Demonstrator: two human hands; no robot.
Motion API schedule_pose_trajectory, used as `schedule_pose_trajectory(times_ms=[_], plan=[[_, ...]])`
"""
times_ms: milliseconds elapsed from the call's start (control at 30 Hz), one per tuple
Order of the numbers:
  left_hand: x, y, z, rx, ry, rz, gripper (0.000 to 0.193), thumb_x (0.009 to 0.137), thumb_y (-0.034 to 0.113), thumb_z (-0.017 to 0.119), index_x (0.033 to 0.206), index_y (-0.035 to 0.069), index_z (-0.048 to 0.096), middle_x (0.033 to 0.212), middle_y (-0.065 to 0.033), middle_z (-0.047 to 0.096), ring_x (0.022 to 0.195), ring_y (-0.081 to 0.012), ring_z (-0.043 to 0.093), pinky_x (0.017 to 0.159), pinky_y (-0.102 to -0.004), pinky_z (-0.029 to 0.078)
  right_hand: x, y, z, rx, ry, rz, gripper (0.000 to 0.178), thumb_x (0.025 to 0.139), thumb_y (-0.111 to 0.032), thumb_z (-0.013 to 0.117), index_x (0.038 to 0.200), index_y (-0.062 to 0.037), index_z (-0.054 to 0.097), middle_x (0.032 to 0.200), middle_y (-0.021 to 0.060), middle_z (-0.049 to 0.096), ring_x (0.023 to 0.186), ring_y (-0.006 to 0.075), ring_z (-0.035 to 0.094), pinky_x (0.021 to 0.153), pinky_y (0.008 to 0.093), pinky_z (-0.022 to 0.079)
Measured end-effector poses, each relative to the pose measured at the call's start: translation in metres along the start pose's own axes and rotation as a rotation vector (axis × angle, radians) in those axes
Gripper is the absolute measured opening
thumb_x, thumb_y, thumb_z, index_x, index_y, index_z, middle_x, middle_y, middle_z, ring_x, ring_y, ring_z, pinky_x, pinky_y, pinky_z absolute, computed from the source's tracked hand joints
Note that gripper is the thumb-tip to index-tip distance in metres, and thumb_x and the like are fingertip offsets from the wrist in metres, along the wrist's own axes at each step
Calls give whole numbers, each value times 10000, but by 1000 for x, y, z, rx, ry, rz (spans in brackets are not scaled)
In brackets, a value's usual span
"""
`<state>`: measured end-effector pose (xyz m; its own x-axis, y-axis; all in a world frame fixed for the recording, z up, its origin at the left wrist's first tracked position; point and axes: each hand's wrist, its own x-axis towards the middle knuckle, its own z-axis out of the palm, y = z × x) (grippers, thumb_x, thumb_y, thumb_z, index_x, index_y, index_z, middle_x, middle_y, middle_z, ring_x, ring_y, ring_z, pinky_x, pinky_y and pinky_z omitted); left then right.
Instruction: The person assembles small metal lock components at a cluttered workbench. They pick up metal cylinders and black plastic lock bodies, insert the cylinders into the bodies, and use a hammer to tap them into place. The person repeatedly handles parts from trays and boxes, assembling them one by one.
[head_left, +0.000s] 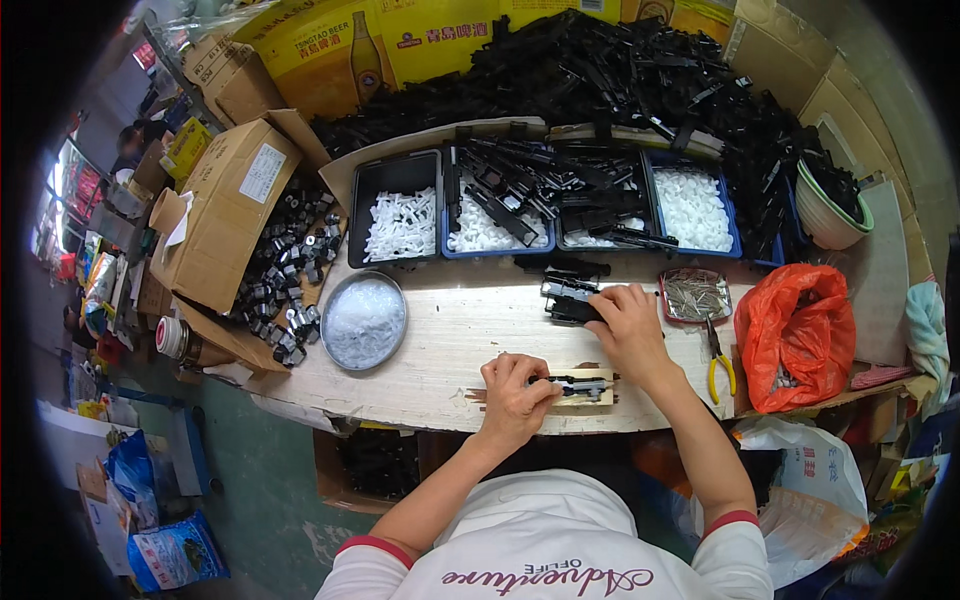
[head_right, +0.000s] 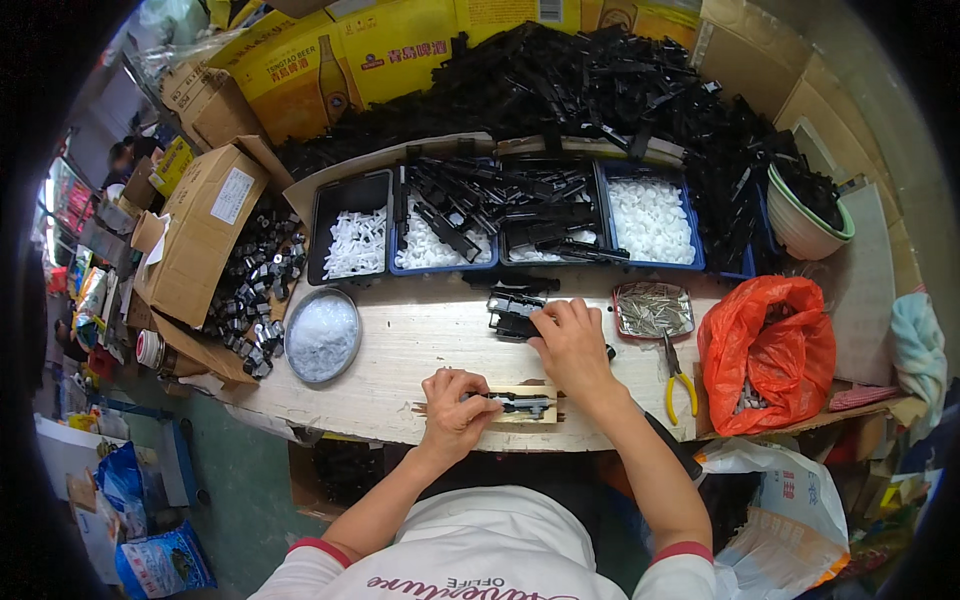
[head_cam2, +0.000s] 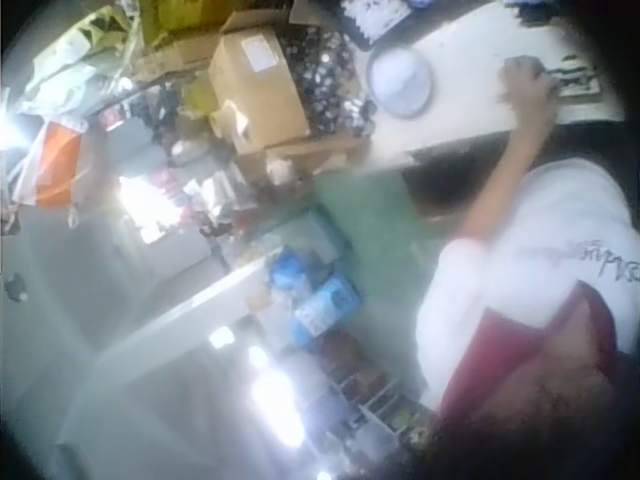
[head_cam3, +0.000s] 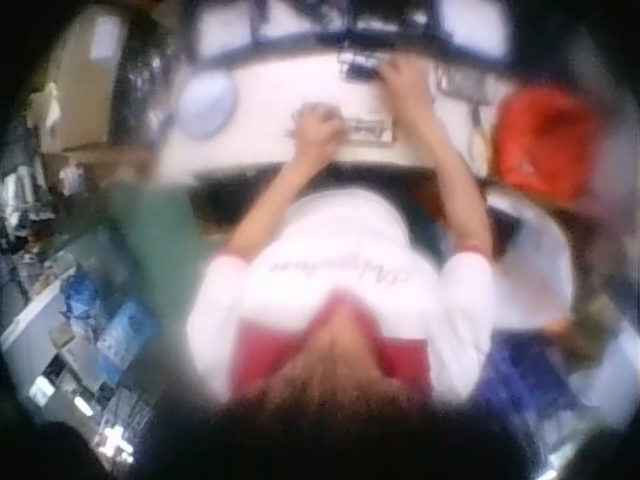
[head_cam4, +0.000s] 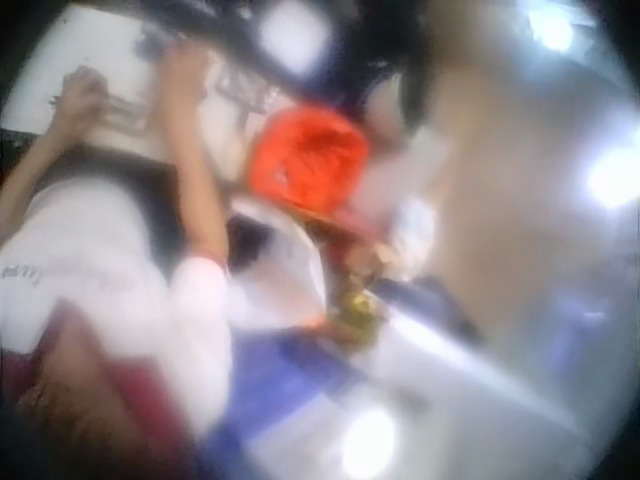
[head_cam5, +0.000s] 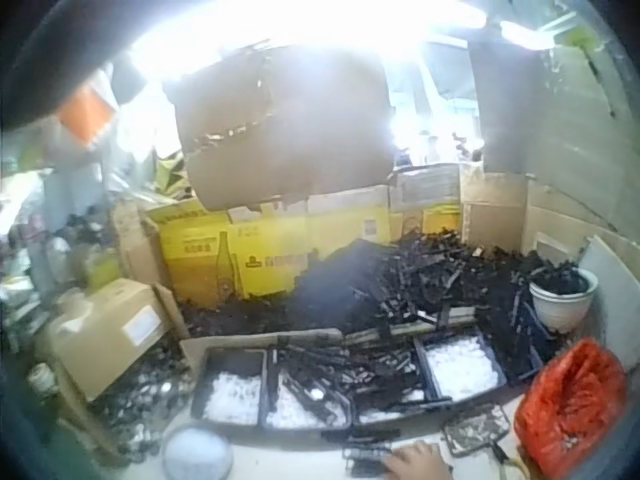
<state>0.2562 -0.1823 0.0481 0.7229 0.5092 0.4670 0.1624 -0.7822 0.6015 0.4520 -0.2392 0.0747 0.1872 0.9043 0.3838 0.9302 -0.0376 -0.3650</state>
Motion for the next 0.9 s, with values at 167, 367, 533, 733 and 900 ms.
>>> schedule_pose_trajectory(times_ms=[167,367,533,733,900], plan=[[0,2,-1,9,-17,-4,153,639,86,720,762,139,647,872,5,561,871,-197,454,785,-360,269,10,9,9,-100,-34,-4,314,677,-160,699,955,-64,589,944,63,548,924,236,475,800,365,325],[0,-2,-16,-213,6,-164,202,659,86,722,848,90,651,925,-29,548,916,-195,445,812,-331,292,3,-7,-25,392,39,142,221,837,-111,551,1013,21,531,862,93,548,724,186,545,618,272,426],[-6,-13,-37,-320,112,-272,224,667,31,712,878,64,643,937,-44,539,917,-189,474,781,-294,391,-21,-27,-36,655,-256,424,240,866,-115,532,1063,19,501,780,72,555,597,93,498,559,233,415],[-20,-18,-50,-453,137,-413,214,695,19,706,899,45,644,944,-55,528,922,-164,504,778,-263,423,-24,-46,-33,510,-219,125,379,693,-222,749,971,-21,586,792,68,535,704,173,546,583,273,435],[-29,-25,-52,-370,129,-391,206,692,23,710,888,43,650,936,-54,532,916,-162,506,766,-263,432,-25,-55,-26,395,-258,8,308,694,-215,735,931,-53,623,802,73,530,731,212,532,588,296,432]])
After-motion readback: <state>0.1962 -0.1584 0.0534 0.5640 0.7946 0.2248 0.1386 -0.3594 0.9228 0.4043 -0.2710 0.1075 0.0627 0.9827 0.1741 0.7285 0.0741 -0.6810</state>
